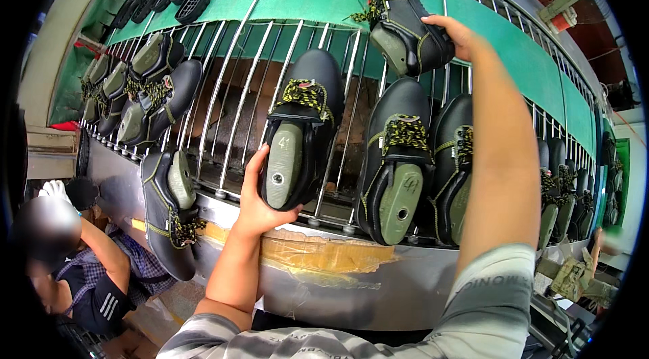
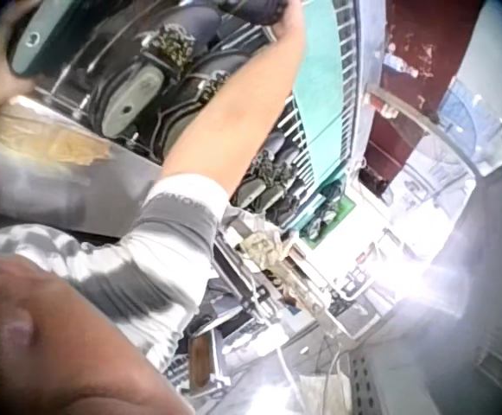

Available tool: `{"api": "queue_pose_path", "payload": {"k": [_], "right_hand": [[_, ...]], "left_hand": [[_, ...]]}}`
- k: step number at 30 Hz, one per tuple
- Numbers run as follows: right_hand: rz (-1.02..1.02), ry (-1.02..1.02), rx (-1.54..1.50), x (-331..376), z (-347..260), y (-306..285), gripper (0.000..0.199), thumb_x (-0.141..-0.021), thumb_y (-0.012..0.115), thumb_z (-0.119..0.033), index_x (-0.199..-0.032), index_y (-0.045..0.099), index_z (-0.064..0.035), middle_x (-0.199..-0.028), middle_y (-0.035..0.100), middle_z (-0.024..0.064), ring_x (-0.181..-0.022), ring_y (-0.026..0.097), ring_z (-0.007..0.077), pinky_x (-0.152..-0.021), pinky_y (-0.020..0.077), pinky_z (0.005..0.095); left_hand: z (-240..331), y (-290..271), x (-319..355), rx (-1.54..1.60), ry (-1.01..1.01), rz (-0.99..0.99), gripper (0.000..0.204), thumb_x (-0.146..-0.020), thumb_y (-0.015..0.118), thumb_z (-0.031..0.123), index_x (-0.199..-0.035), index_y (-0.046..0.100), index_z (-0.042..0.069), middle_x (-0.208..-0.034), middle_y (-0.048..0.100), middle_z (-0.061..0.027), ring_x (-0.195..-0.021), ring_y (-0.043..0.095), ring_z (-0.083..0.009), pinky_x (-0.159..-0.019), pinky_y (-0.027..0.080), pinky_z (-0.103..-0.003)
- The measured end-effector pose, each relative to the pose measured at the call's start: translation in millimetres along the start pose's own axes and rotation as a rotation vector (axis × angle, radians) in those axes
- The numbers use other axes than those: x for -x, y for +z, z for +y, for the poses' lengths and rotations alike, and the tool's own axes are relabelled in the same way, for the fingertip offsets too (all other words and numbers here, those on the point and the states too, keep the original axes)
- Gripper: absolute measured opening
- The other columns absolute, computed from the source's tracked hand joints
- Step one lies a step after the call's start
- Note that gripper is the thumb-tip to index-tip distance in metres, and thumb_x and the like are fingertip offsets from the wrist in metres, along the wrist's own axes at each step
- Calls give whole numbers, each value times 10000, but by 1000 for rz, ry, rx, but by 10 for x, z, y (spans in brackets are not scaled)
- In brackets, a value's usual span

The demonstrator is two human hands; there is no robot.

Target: The person picks up shoes from a conveyor belt, places them into a machine for processing, and then returns the shoes to the belt.

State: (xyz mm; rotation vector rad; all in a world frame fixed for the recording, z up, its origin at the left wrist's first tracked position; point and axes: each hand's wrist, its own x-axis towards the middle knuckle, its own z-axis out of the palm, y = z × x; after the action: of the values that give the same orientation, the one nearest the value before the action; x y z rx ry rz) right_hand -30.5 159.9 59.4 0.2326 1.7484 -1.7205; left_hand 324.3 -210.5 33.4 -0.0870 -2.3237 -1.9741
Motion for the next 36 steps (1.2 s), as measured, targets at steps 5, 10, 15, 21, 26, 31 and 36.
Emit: {"api": "queue_pose_path", "payload": {"k": [5, 10, 15, 21, 26, 31, 36], "right_hand": [[2, 38, 153, 22, -155, 261, 646, -779, 695, -448, -1298, 506, -112, -1222, 603, 152, -907, 679, 230, -853, 529, 438], [183, -78, 250, 224, -415, 1089, 751, -709, 745, -374, -1270, 415, 1, -1123, 602, 174, -803, 682, 273, -700, 575, 445], [452, -153, 170, 522, -580, 1272, 926, -632, 766, -220, -1372, 281, 55, -1067, 578, 235, -791, 673, 287, -660, 570, 444], [546, -448, 62, 2418, -435, 1448, 883, -680, 747, -201, -1404, 292, 19, -1066, 574, 204, -827, 650, 237, -731, 544, 352], [633, -565, 44, 4935, 618, 1447, 831, -674, 741, -174, -1407, 365, -66, -1031, 598, 151, -882, 590, 187, -812, 464, 302], [849, -536, -129, 7602, 2200, 2251, 1007, -564, 773, -219, -1457, 324, -106, -1152, 534, 129, -1011, 547, 216, -937, 401, 314], [1509, -544, -94, 9285, 4032, 3345, 1126, -506, 809, -347, -1478, 302, -89, -1061, 560, 84, -990, 557, 202, -919, 387, 300]], "left_hand": [[-4, -1, -50, -20, 70, -33, 1055, -509, 817, 29, -1429, 300, 36, -1256, 530, -152, -1147, 540, -237, -978, 427, -362], [19, -25, -26, -17, 61, -25, 1027, -519, 828, 43, -1417, 332, 46, -1245, 548, -154, -1143, 553, -234, -985, 429, -355], [236, -9, -55, -11, 36, -82, 1027, -529, 829, 132, -1430, 340, 63, -1270, 560, -182, -1165, 572, -273, -992, 443, -352], [217, 37, -36, 58, 55, -125, 1073, -514, 854, 154, -1440, 321, 50, -1279, 551, -181, -1171, 558, -286, -996, 435, -359], [201, 162, 44, 3, 93, -153, 1063, -527, 842, 193, -1441, 320, 49, -1357, 480, -175, -1239, 483, -292, -1029, 385, -364], [228, 396, 373, -250, 293, 211, 838, -658, 801, 128, -1367, 373, 0, -1281, 485, -182, -1144, 517, -304, -993, 408, -382], [26, 1126, 1604, 62, -48, 358, 321, -799, 592, 64, -1103, 506, 3, -904, 529, -72, -737, 481, -167, -670, 431, -301]]}}
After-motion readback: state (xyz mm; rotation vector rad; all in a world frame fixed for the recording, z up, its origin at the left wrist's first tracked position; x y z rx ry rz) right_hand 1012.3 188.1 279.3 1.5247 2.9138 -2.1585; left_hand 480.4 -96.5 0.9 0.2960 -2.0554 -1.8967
